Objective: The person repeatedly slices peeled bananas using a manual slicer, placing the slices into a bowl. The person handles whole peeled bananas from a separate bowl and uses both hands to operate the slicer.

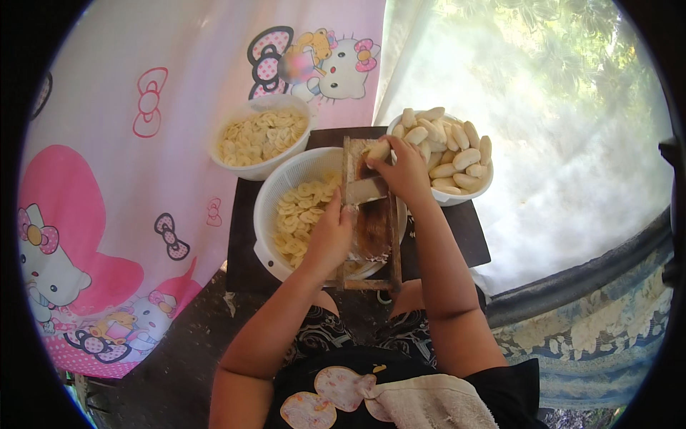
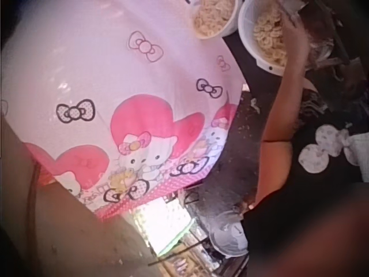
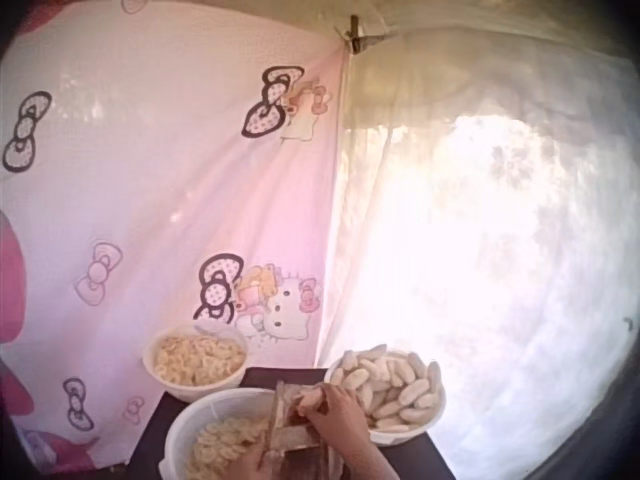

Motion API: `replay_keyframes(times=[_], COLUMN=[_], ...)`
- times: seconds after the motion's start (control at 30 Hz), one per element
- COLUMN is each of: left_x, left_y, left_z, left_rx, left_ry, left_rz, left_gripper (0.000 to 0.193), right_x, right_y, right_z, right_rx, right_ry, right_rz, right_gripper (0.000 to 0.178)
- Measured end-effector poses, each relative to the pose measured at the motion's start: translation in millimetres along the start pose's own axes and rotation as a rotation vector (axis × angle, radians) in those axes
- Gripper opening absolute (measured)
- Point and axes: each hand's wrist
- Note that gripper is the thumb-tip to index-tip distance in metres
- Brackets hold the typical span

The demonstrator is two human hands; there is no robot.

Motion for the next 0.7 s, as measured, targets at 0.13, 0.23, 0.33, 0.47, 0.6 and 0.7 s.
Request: replay_keyframes(times=[0.13, 0.23, 0.33, 0.47, 0.6, 0.7], left_x=[-6.3, -15.6, -19.5, -12.1, -2.3, -5.9], left_y=[2.3, 7.1, 10.5, 7.8, 4.4, 8.9], left_z=[4.4, 10.0, 13.5, 8.0, 0.7, -0.4], left_rx=[0.008, 0.015, -0.005, 0.003, 0.027, 0.073], left_ry=[0.040, 0.025, 0.043, 0.077, 0.004, 0.029], left_rz=[-0.057, -0.141, -0.204, -0.125, -0.038, -0.038], left_gripper=[0.056, 0.055, 0.055, 0.055, 0.054, 0.054], right_x=[-39.6, -72.3, -62.0, -4.6, -2.1, -48.4], right_y=[-31.8, -56.7, -43.5, -2.4, -7.8, -37.0], right_z=[-52.3, -99.2, -87.3, -16.0, -9.6, -65.7], right_rx=[-0.101, -0.198, -0.109, -0.017, -0.068, -0.129], right_ry=[-0.062, -0.125, -0.090, -0.039, -0.027, -0.075], right_rz=[0.070, 0.055, 0.006, -0.052, 0.021, 0.025], right_gripper=[0.049, 0.049, 0.048, 0.049, 0.049, 0.048])
Point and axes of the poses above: each hand's wrist, its own z-axis towards the middle knuckle, its own y-axis out of the palm, x = y × z, and after that the axes turned 12 degrees about -y, right-handed
